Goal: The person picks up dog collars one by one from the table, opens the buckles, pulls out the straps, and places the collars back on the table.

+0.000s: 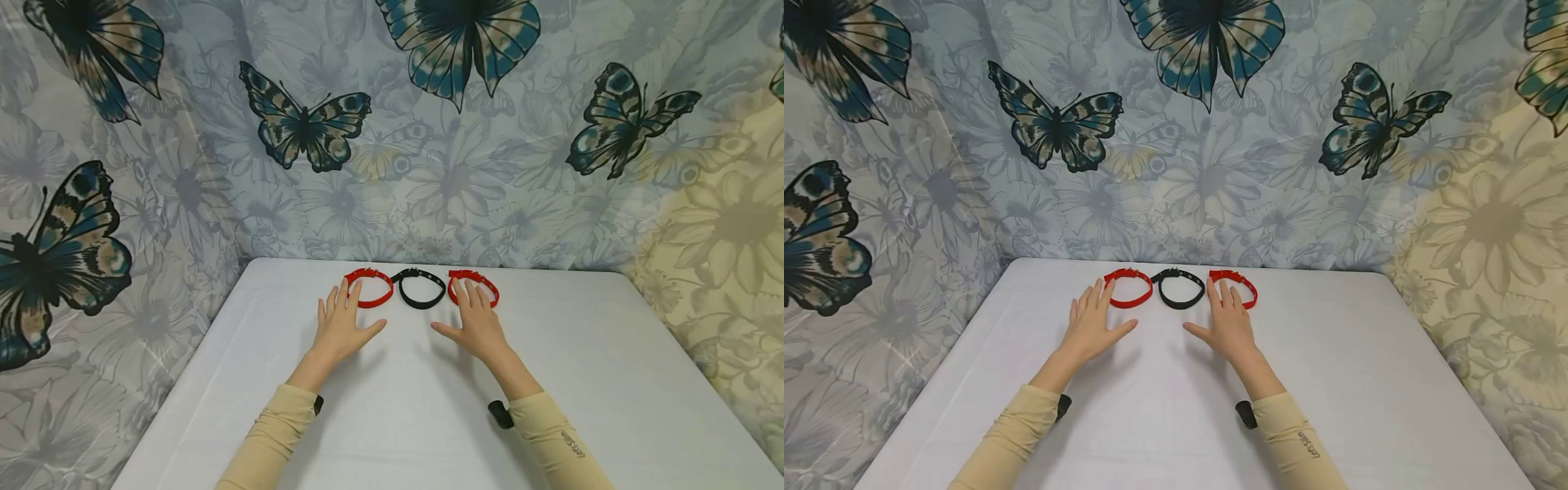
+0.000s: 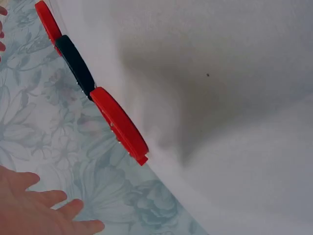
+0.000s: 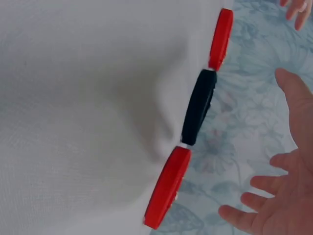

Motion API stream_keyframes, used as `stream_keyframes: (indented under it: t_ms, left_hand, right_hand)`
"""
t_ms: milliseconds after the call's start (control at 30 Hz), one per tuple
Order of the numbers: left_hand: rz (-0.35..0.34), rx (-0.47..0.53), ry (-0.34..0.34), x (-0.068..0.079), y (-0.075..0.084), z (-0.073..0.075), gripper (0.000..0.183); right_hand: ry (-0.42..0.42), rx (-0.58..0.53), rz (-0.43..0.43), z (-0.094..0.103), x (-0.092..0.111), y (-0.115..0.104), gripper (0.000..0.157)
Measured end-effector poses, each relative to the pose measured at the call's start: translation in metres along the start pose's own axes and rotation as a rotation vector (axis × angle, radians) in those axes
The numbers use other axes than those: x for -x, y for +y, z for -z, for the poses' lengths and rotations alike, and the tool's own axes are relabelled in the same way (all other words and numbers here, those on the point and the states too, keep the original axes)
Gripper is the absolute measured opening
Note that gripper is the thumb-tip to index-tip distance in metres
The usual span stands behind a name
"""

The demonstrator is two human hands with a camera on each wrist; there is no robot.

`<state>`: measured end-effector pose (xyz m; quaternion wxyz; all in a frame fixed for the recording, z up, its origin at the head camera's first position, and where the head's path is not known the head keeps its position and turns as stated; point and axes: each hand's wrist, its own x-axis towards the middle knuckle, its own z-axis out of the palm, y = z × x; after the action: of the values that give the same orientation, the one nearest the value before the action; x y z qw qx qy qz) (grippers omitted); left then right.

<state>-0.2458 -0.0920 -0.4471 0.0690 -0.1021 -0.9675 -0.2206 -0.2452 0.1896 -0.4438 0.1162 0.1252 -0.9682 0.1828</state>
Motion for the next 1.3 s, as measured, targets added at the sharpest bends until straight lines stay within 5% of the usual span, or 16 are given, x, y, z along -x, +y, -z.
stream_keyframes:
  t_ms: [633, 1033, 1300]
  left_hand:
    - [0.084, 0.486, 0.114, -0.001, -0.018, -0.006, 0.068]
    - [0.224, 0.667, 0.081, -0.002, -0.026, -0.010, 0.052]
    - [0.290, 0.692, 0.069, -0.001, -0.027, -0.009, 0.049]
  right_hand:
    - [0.035, -0.354, -0.006, -0.011, -0.010, -0.002, 0.072]
    - [-0.036, -0.579, -0.125, -0.025, -0.016, -0.012, 0.054]
    - [-0.082, -0.613, -0.215, -0.039, -0.024, -0.023, 0.049]
